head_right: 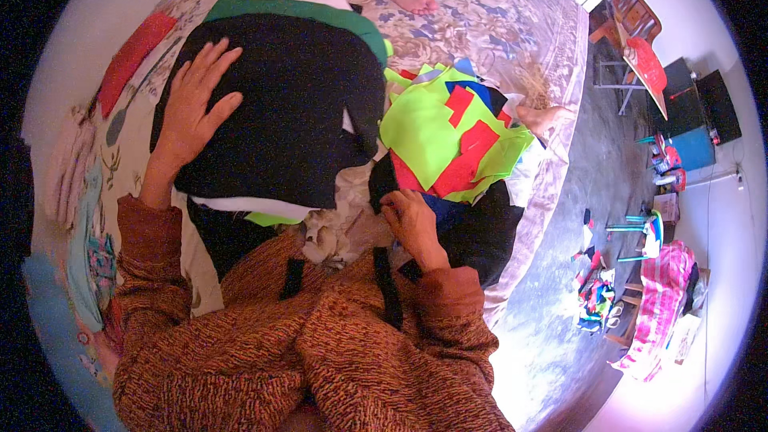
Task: The person arranges and stacks various colored fabric pieces on a bed, smoothing and repositioning them by hand. The person handles green, black, white, red, and blue fabric pieces, layering them into a pile.
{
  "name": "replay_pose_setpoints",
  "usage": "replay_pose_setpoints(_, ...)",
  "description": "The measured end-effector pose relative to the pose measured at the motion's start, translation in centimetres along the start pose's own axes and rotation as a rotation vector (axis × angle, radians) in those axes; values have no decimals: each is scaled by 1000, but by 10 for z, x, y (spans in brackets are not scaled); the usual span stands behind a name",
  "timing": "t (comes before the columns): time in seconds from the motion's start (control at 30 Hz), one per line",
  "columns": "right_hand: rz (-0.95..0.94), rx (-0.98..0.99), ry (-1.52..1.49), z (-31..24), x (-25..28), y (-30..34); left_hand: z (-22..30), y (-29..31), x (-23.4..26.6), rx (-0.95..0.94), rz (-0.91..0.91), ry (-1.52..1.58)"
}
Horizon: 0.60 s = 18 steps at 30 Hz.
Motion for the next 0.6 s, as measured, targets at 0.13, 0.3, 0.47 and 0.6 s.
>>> replay_pose_setpoints(0.13,108,-131,-39,45,18,0,2,0,-3,38,-108,-19)
replay_pose_setpoints(0.3,280,-163,159,99,33,-23,7,-3,1,59,-165,-11)
replay_pose_setpoints(0.47,544,-401,288,143,37,-50,9,-8,4,42,-183,7)
replay_pose_setpoints(0.6,613,-622,189,154,36,-65,14,-8,7,76,-176,27)
Point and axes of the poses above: each hand's wrist, its own y-axis away from the middle knuckle, its own x-axis out of the back of the hand, z = x × y, the point moved 2 cm from there along -y, towards the middle knuckle, and after that the axes turned 3 degrees about -z, right-handed, at the moved point
